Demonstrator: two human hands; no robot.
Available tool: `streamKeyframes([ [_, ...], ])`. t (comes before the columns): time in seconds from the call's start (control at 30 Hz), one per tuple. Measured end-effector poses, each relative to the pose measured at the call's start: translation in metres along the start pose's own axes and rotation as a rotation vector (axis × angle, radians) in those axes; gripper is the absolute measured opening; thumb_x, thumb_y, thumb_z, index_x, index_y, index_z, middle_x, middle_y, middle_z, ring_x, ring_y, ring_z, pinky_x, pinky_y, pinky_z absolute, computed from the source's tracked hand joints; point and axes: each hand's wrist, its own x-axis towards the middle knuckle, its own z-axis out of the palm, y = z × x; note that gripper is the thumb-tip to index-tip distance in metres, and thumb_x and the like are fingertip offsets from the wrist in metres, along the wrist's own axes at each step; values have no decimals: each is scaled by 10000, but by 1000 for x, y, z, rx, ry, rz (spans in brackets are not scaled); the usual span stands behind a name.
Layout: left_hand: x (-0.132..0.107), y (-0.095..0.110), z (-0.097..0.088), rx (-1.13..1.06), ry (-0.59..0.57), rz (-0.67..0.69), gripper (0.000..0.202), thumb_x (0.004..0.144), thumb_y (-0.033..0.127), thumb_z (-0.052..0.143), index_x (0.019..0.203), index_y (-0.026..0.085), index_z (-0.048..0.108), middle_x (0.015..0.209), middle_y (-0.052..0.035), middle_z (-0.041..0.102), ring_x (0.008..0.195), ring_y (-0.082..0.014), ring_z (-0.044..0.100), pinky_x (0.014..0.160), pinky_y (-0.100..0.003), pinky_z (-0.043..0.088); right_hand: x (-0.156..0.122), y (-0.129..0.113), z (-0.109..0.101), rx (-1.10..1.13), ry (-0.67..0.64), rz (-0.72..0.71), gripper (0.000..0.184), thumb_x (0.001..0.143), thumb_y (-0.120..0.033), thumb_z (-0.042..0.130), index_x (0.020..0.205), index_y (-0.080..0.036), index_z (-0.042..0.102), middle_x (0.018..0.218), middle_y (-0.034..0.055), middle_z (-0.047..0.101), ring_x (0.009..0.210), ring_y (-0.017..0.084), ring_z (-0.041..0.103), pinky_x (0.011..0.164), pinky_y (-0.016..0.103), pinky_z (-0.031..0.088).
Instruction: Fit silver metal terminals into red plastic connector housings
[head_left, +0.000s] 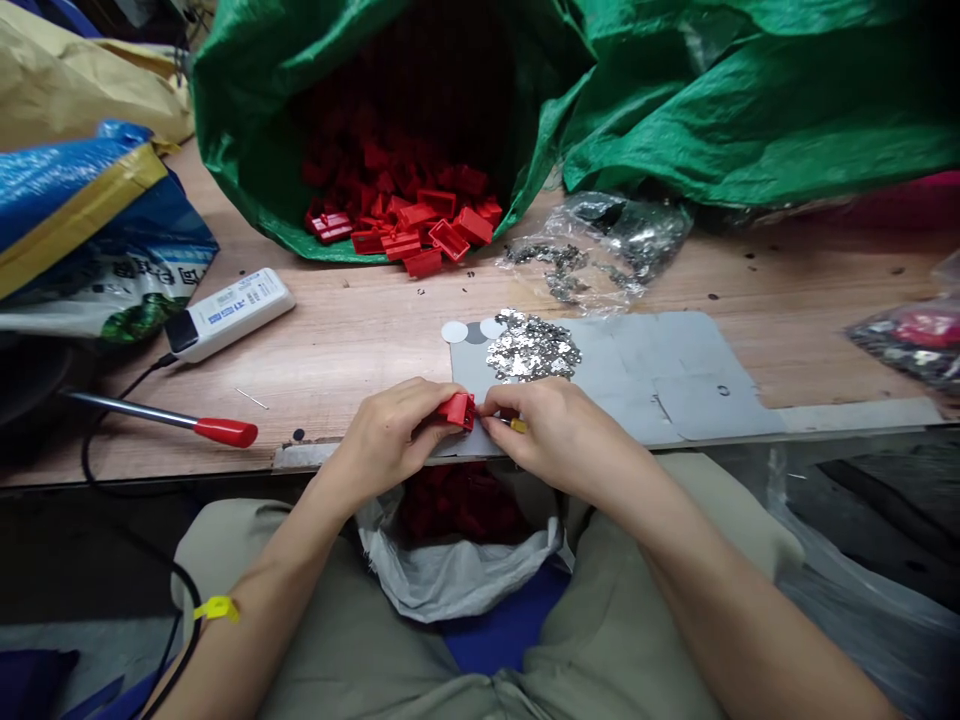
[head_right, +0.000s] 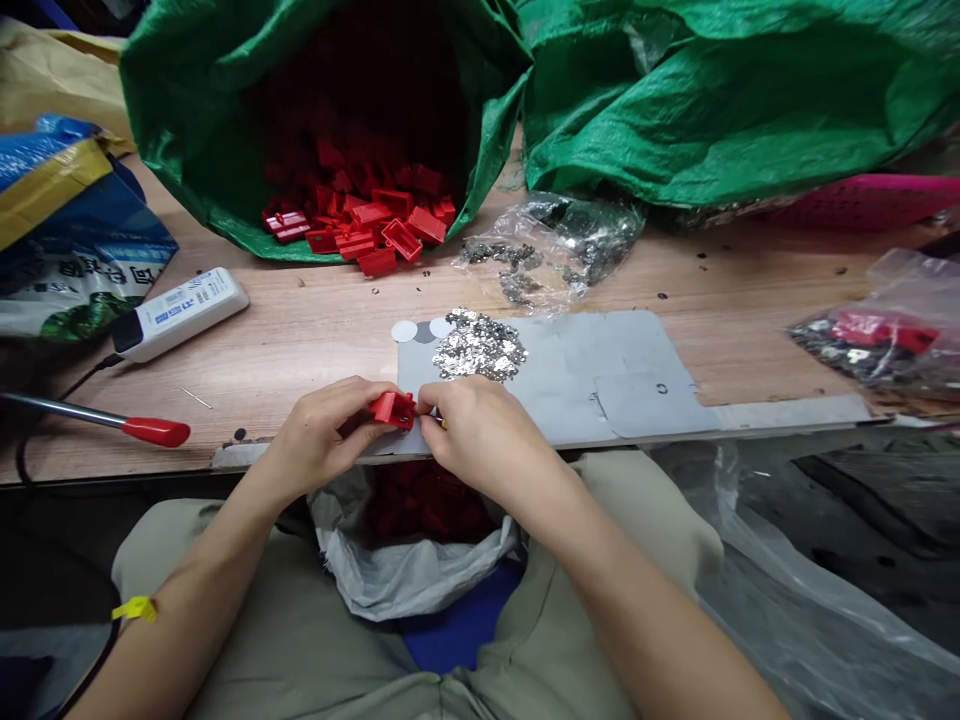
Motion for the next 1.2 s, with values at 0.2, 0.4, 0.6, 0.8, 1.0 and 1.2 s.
streamKeyframes([
  [0.2, 0, -1, 1, 2, 11, 15, 195, 953, 176, 563, 1141, 176, 614, 1062, -85, 702, 951, -173, 645, 847, -293, 505, 0, -3, 5, -29, 39, -10, 130, 851, -110, 612, 815, -164, 725, 642, 25, 637, 641, 175, 558, 622, 284, 335],
  [0.4, -3, 3, -2, -68, -1, -126, 211, 925, 212, 610, 1135, 191, 619, 1047, -69, 696, 951, -179, 646, 837, -296, 501, 2, 29, -1, 528, -103, 31, 163, 894, -241, 600, 924, -168, 743, 755, 12, 679, 514, 118, 555, 481, 223, 411],
  [0.6, 3, 10, -5, -755, 256, -512, 313, 819, 271, 729, 1057, 208, 537, 935, -31, 704, 656, -104, 619, 550, -194, 457, 0, 31, -5, 686, 85, -20, 328, 934, -336, 608, 1218, -187, 672, 823, 16, 645, 503, 93, 547, 442, 201, 433],
  [0.8, 10, 17, -11, -1538, 327, -709, 367, 758, 194, 739, 1057, 209, 527, 842, -9, 672, 674, -81, 608, 456, -104, 352, 0, 9, 15, 579, 261, -326, 403, 956, -216, 601, 1358, -194, 616, 819, 16, 679, 600, 100, 531, 578, 213, 463],
  [1.0, 9, 21, -9, -1821, 141, -802, 218, 743, 274, 693, 831, 86, 629, 650, -27, 567, 546, -62, 497, 398, -103, 319, 4, 6, 22, 536, 379, -412, 364, 943, -175, 620, 1299, -218, 678, 779, 8, 693, 594, 108, 560, 624, 223, 487],
  [1.2, 10, 22, -4, -1964, 1, -790, 349, 818, 427, 693, 697, 133, 549, 491, 60, 372, 425, -30, 284, 357, -92, 200, 5, 0, 22, 573, 371, -467, 345, 947, -158, 606, 1274, -217, 699, 808, 26, 713, 589, 112, 582, 593, 223, 484],
])
